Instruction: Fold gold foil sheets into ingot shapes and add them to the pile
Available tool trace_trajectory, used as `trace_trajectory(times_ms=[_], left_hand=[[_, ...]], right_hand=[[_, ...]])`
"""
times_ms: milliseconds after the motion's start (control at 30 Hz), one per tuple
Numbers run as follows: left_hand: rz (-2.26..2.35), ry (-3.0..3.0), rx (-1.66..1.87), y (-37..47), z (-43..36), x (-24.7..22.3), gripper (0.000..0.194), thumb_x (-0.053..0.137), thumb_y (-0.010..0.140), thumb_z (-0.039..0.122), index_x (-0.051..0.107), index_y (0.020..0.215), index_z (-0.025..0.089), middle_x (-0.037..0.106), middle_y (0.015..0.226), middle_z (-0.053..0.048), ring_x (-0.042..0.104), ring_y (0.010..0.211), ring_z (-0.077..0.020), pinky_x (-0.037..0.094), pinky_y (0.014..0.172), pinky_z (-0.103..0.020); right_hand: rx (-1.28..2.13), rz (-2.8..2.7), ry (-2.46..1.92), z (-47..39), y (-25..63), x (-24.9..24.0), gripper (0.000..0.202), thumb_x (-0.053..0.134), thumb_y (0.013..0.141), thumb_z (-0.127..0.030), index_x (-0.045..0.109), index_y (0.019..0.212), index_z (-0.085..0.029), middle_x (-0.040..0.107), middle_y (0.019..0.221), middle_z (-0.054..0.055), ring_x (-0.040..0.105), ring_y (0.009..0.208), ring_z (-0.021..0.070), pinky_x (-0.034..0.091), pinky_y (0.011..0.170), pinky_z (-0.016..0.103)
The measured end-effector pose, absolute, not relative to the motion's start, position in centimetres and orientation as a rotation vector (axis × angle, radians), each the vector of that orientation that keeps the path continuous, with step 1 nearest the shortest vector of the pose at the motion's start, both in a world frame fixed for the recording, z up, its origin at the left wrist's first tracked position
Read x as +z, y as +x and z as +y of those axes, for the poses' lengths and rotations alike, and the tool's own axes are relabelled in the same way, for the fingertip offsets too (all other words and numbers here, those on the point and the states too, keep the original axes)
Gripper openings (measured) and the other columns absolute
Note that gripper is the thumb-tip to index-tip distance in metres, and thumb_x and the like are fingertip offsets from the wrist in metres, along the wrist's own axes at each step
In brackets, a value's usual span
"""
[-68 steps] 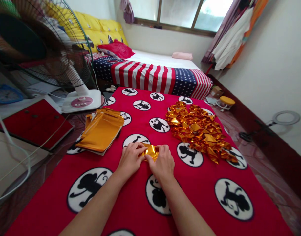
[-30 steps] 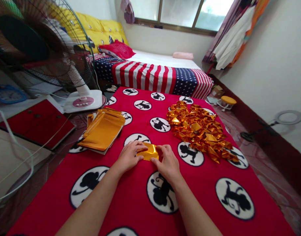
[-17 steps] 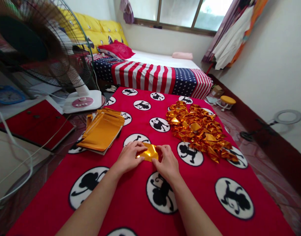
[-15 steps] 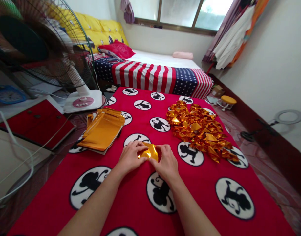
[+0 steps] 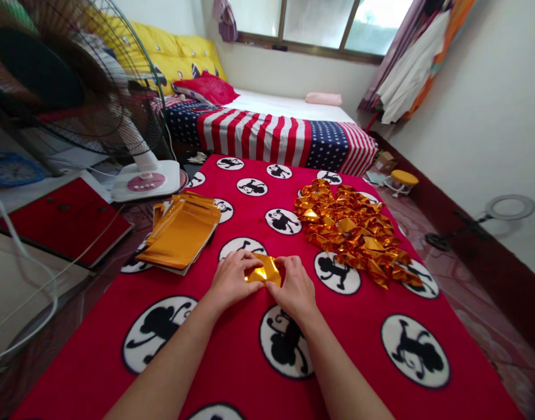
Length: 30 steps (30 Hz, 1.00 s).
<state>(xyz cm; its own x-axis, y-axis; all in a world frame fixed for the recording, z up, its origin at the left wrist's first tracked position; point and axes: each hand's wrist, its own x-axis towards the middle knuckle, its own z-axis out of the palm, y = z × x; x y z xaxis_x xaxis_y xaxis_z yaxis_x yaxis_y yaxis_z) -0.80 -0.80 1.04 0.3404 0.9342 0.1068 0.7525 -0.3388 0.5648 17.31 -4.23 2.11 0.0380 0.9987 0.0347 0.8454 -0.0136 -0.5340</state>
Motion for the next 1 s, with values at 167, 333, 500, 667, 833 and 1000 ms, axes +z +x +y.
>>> trace_trajectory(times_ms=[167, 333, 500, 667, 833, 1000], left_hand=[[1.524, 2.183, 0.558, -0.3, -1.1, 1.3, 0.037, 0.072, 0.066, 0.034, 0.073, 0.102, 0.028, 0.065, 0.11, -0.001, 0.058, 0.102, -0.0242, 0.047, 0.091, -0.036], [1.58, 2.183, 0.58, 0.0, -1.2, 1.4, 0.036, 0.073, 0.066, 0.037, 0.073, 0.1, 0.028, 0.065, 0.11, -0.002, 0.058, 0.102, -0.0253, 0.048, 0.089, -0.037], [1.546, 2.179, 0.579, -0.2, -1.1, 1.3, 0.036, 0.072, 0.065, 0.031, 0.073, 0.101, 0.028, 0.065, 0.111, -0.003, 0.058, 0.102, -0.0258, 0.048, 0.088, -0.038], [1.451, 2.176, 0.594, -0.7, -0.8, 1.1, 0.036, 0.068, 0.067, 0.021, 0.075, 0.101, 0.028, 0.066, 0.11, -0.002, 0.059, 0.101, -0.0231, 0.047, 0.093, -0.035], [1.483, 2.145, 0.611, -0.7, -0.7, 0.9, 0.033, 0.072, 0.069, 0.029, 0.075, 0.101, 0.028, 0.065, 0.109, -0.003, 0.058, 0.103, -0.0245, 0.047, 0.094, -0.039], [1.27, 2.088, 0.624, -1.9, -0.2, 0.8, 0.042, 0.059, 0.071, 0.004, 0.075, 0.103, 0.026, 0.064, 0.112, -0.004, 0.057, 0.109, -0.0213, 0.044, 0.101, -0.037]], right_hand=[[0.514, -1.867, -1.932, -4.4, 16.9, 2.4, 0.043, 0.069, 0.073, -0.034, 0.057, 0.113, -0.024, 0.056, 0.112, 0.004, 0.058, 0.102, 0.0218, 0.044, 0.077, 0.03], [0.488, -1.856, -1.936, -4.4, 16.8, 2.3, 0.044, 0.069, 0.072, -0.033, 0.056, 0.113, -0.023, 0.056, 0.112, 0.005, 0.057, 0.104, 0.0227, 0.044, 0.081, 0.032], [0.5, -1.858, -1.925, -4.5, 17.0, 2.1, 0.043, 0.067, 0.073, -0.03, 0.055, 0.114, -0.024, 0.056, 0.114, 0.006, 0.057, 0.104, 0.0233, 0.044, 0.081, 0.032], [0.558, -1.868, -1.9, -4.4, 17.2, 2.1, 0.041, 0.065, 0.074, -0.026, 0.056, 0.114, -0.025, 0.056, 0.113, 0.005, 0.058, 0.104, 0.0219, 0.044, 0.08, 0.031], [0.49, -1.848, -1.898, -4.4, 17.1, 1.8, 0.044, 0.069, 0.073, -0.031, 0.056, 0.114, -0.023, 0.056, 0.113, 0.006, 0.056, 0.105, 0.0231, 0.044, 0.084, 0.032], [0.657, -1.865, -1.822, -4.2, 18.0, 2.1, 0.045, 0.061, 0.072, -0.014, 0.058, 0.115, -0.025, 0.057, 0.111, 0.002, 0.058, 0.097, 0.0169, 0.046, 0.076, 0.027]])
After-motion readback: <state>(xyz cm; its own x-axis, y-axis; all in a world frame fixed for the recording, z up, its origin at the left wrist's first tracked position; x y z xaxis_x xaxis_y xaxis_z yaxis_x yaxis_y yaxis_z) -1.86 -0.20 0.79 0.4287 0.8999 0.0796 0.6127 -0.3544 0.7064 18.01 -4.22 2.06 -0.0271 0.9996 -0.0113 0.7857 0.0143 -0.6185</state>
